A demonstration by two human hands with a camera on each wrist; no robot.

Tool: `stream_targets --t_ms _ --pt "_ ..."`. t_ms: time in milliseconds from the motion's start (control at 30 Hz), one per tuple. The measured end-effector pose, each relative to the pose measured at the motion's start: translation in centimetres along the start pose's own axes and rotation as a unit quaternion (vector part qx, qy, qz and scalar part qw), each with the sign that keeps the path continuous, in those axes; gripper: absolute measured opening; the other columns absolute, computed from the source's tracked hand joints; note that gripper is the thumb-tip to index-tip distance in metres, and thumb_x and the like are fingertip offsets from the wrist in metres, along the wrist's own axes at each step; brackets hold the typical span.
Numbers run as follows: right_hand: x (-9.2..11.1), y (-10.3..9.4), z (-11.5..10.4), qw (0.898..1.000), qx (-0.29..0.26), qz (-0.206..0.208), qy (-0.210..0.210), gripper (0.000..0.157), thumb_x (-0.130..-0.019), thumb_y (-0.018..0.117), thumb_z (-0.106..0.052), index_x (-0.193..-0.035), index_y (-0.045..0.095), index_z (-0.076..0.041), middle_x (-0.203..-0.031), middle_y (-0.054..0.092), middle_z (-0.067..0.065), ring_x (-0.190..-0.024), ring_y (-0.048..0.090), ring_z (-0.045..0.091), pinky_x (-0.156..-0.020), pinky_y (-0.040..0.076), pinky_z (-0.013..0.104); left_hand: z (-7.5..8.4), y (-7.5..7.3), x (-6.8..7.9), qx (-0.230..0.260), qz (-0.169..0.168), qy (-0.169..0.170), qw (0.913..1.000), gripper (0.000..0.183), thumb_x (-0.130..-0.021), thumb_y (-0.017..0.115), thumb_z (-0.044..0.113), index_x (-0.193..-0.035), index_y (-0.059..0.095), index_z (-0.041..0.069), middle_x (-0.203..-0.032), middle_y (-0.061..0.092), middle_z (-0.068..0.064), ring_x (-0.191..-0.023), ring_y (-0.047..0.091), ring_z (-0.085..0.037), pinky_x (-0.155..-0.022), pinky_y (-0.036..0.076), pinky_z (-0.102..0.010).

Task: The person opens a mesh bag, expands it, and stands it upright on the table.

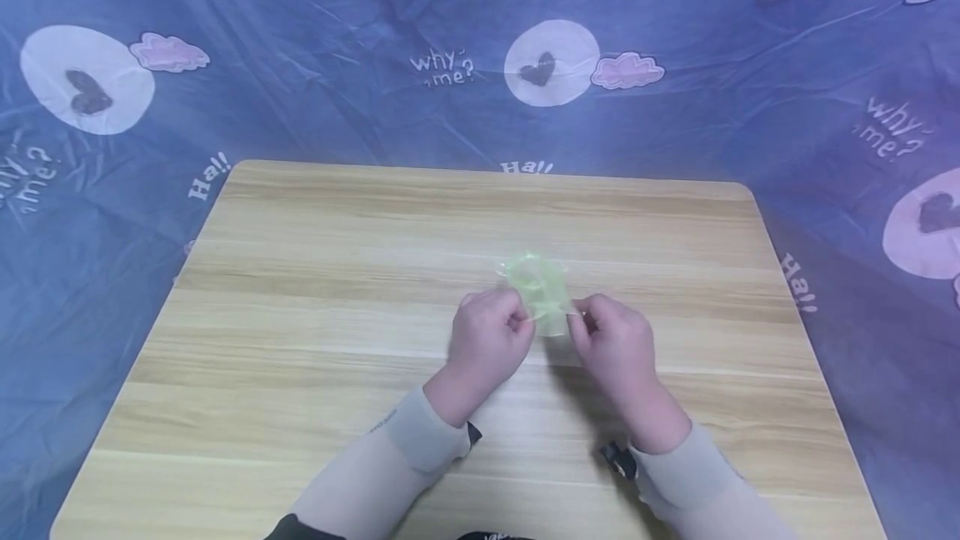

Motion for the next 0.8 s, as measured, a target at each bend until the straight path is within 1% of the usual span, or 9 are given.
stream_targets --t_ms 67,133,233,300,367,467,633,733,800 --pt "0.14 -0.11 -0.16 0.999 0.015 0.026 -0.017 0.005 -0.073 0.07 -0.003 -0.075 0.065 -0.002 -0.058 0.064 0.008 -0.044 0.052 0.018 -0.041 0.044 0.032 0.01 -0.01 0.09 0.003 -0.003 -0.002 1.0 0.018 -0.069 0.067 0.001 -0.066 0.056 0.015 -0.057 0.058 0.007 -0.051 0.05 -0.005 -0.057 0.038 -0.022" --pt "0.25 -0.24 -0.27 0.997 0.018 0.061 -0.034 0.003 -0.072 0.065 -0.003 -0.075 0.065 -0.002 -0.058 0.063 0.008 -0.045 0.053 0.02 -0.04 0.043 0.032 0.01 0.0 0.16 0.003 -0.007 -0.008 0.9999 0.015 -0.07 0.066 0.003 -0.069 0.056 0.014 -0.059 0.06 0.007 -0.053 0.054 -0.005 -0.059 0.039 -0.023" --pt "0.33 -0.39 -0.36 0.992 -0.001 0.113 -0.058 0.006 -0.072 0.06 -0.003 -0.074 0.065 -0.002 -0.055 0.061 0.005 -0.045 0.051 0.018 -0.04 0.041 0.031 0.14 0.06 0.14 -0.002 -0.01 -0.007 0.9999 0.012 -0.071 0.065 0.006 -0.072 0.057 0.015 -0.061 0.062 0.007 -0.055 0.056 -0.005 -0.06 0.04 -0.023" --pt "0.33 -0.46 -0.36 0.989 -0.021 0.133 -0.068 0.009 -0.073 0.06 -0.007 -0.075 0.066 -0.001 -0.055 0.059 0.004 -0.046 0.05 0.018 -0.04 0.04 0.03 0.22 0.14 0.08 -0.003 -0.009 -0.002 1.0 0.011 -0.072 0.065 0.008 -0.072 0.057 0.015 -0.063 0.062 0.008 -0.056 0.056 -0.004 -0.06 0.039 -0.023" --pt "0.31 -0.52 -0.32 0.988 -0.035 0.133 -0.071 0.015 -0.074 0.062 -0.013 -0.079 0.065 0.001 -0.055 0.057 0.004 -0.046 0.05 0.017 -0.041 0.039 0.029 0.26 0.22 0.04 -0.004 -0.005 0.006 1.0 0.01 -0.073 0.065 0.009 -0.073 0.057 0.015 -0.063 0.062 0.008 -0.056 0.056 -0.004 -0.06 0.039 -0.022" --pt "0.23 -0.49 -0.18 0.991 -0.047 0.108 -0.063 0.026 -0.075 0.062 -0.02 -0.086 0.065 0.004 -0.057 0.056 0.005 -0.048 0.051 0.017 -0.041 0.039 0.027 0.28 0.24 -0.01 -0.005 0.001 0.02 0.9998 0.01 -0.073 0.064 0.008 -0.072 0.056 0.015 -0.062 0.061 0.008 -0.056 0.055 -0.005 -0.06 0.037 -0.022" --pt "0.08 -0.49 0.01 0.997 -0.041 0.058 -0.042 0.021 -0.076 0.054 -0.011 -0.088 0.065 0.003 -0.059 0.059 0.004 -0.052 0.056 0.017 -0.044 0.043 0.028 0.19 0.06 -0.09 -0.006 0.018 0.039 0.9991 0.011 -0.072 0.062 0.006 -0.072 0.055 0.014 -0.06 0.059 0.008 -0.055 0.053 -0.006 -0.061 0.039 -0.024" --pt "0.02 -0.53 -0.02 0.998 -0.027 0.045 -0.04 0.02 -0.075 0.053 -0.007 -0.088 0.065 0.002 -0.059 0.06 0.003 -0.053 0.058 0.018 -0.045 0.045 0.03 -0.01 -0.08 -0.17 -0.005 0.027 0.035 0.999 0.011 -0.07 0.06 0.004 -0.073 0.055 0.014 -0.06 0.058 0.008 -0.055 0.052 -0.006 -0.063 0.04 -0.026" --pt "-0.01 -0.53 -0.09 0.997 -0.022 0.048 -0.047 0.02 -0.074 0.053 -0.006 -0.088 0.065 0.002 -0.058 0.059 0.003 -0.052 0.058 0.018 -0.044 0.046 0.03 -0.14 -0.19 -0.22 -0.006 0.029 0.032 0.9991 0.011 -0.07 0.059 0.003 -0.074 0.055 0.014 -0.06 0.056 0.008 -0.055 0.051 -0.007 -0.064 0.041 -0.026"
Point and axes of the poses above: each hand's wrist, its own x-axis away from the middle knuckle, its own y-axis out of the palm, z = x × y, the point moved 4 cm from there along -x, towards the middle knuckle
